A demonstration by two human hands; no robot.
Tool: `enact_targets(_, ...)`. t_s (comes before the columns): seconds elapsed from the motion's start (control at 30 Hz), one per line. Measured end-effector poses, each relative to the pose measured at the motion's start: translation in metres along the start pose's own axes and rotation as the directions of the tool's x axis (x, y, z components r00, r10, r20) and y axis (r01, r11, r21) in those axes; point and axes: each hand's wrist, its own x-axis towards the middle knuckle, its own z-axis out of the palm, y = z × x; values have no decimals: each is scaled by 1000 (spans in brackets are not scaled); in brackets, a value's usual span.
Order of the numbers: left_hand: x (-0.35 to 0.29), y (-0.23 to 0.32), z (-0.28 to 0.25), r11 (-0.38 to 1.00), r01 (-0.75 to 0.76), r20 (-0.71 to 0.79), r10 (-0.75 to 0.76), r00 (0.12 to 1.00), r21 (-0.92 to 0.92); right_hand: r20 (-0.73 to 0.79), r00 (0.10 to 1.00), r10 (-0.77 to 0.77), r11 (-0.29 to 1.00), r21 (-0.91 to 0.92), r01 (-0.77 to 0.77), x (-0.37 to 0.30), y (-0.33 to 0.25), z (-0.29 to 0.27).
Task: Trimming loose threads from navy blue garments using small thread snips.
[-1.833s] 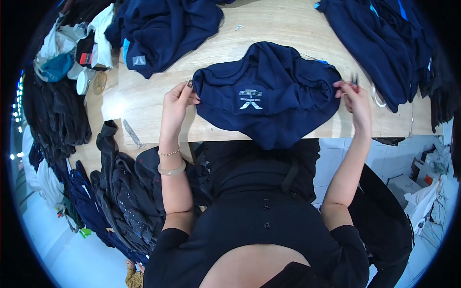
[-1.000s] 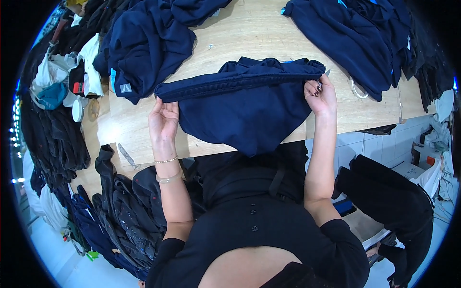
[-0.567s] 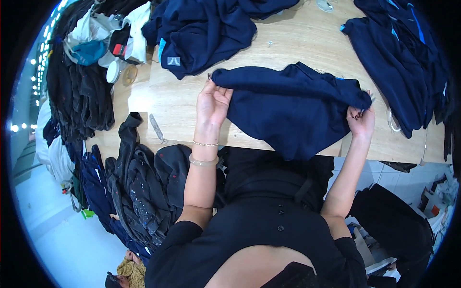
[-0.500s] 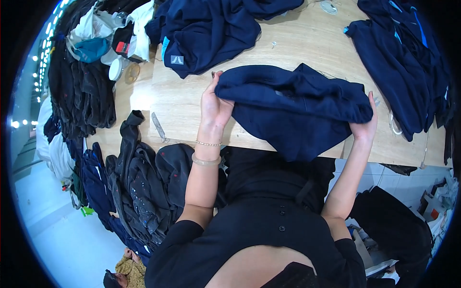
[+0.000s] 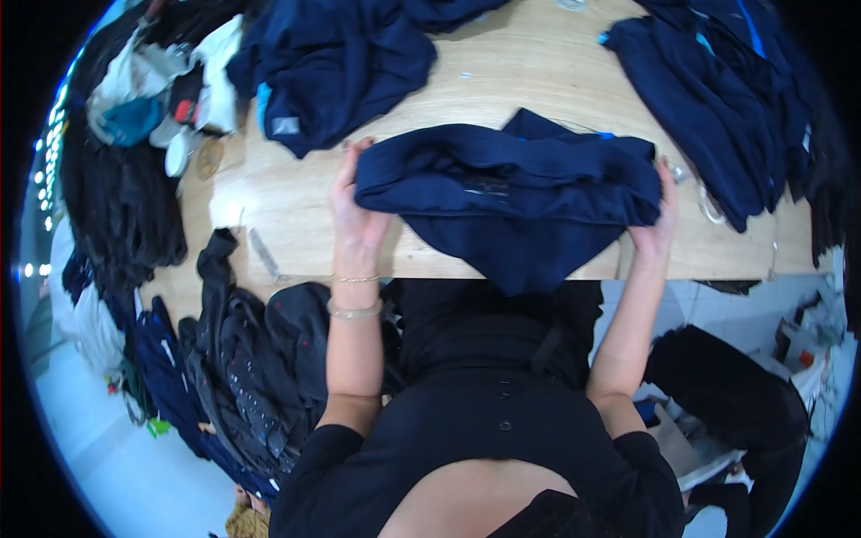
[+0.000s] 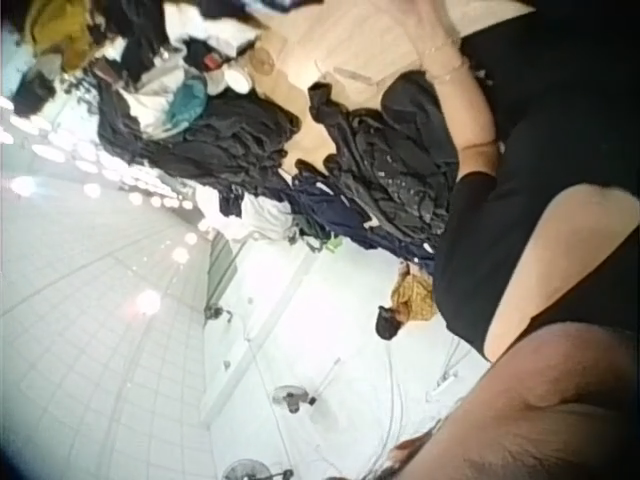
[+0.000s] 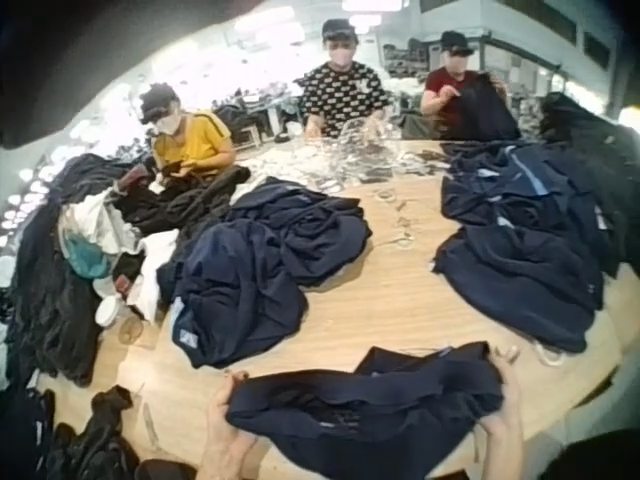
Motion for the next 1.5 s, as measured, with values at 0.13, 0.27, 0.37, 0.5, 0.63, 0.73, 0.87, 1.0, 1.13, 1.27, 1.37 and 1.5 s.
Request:
enact_targets(0.13, 0, 7, -3, 991, 67, -8, -66, 998, 117, 53, 998, -28, 999, -15, 29, -2, 5, -2)
enact_targets(0.27, -2, 17, -11, 975, 136, -46, -129, 991, 178, 132, 991, -26, 999, -34, 31, -7, 0, 2)
enact_targets(0.37, -10, 16, -4, 952, 139, 26, -151, 988, 272, 102, 994, -44, 993, -101, 54, -12, -2, 5)
enact_targets(0.5, -6, 16, -2, 881, 70, -15, -71, 997, 468, 17, 996, -91, 977, -191, 92, -15, 1, 13)
enact_targets(0.63, -7, 13, 15, 692, 91, -100, -27, 995, 716, -36, 994, -100, 957, -276, 86, -14, 2, 13)
enact_targets(0.73, -6, 12, 18, 619, 104, -132, 0, 991, 779, -59, 993, -104, 948, -308, 81, -16, 2, 17)
enact_targets(0.87, -1, 12, 24, 470, 144, -181, 34, 983, 871, 1, 998, -64, 959, -276, 62, -17, 1, 18)
enact_targets(1.0, 7, -4, 21, -258, -152, 256, 443, 859, 954, -114, 989, -91, 894, -448, 31, -17, 1, 24)
enact_targets(1.13, -8, -53, 89, -286, -535, 603, 280, 747, 795, -157, 980, -121, 763, -646, -9, -25, -3, 38)
enact_targets(1.27, 0, -109, 105, -221, -682, 698, -6, 716, 697, -121, 968, -222, 555, -831, 24, -31, -8, 55)
enact_targets(1.37, 22, -129, 99, -308, -719, 748, -33, 663, 623, -115, 916, -385, 401, -914, 54, -44, -8, 74)
enact_targets(1.5, 43, -135, 90, -373, -734, 763, -97, 639, 568, 19, 930, -367, 342, -927, 154, -63, -7, 91)
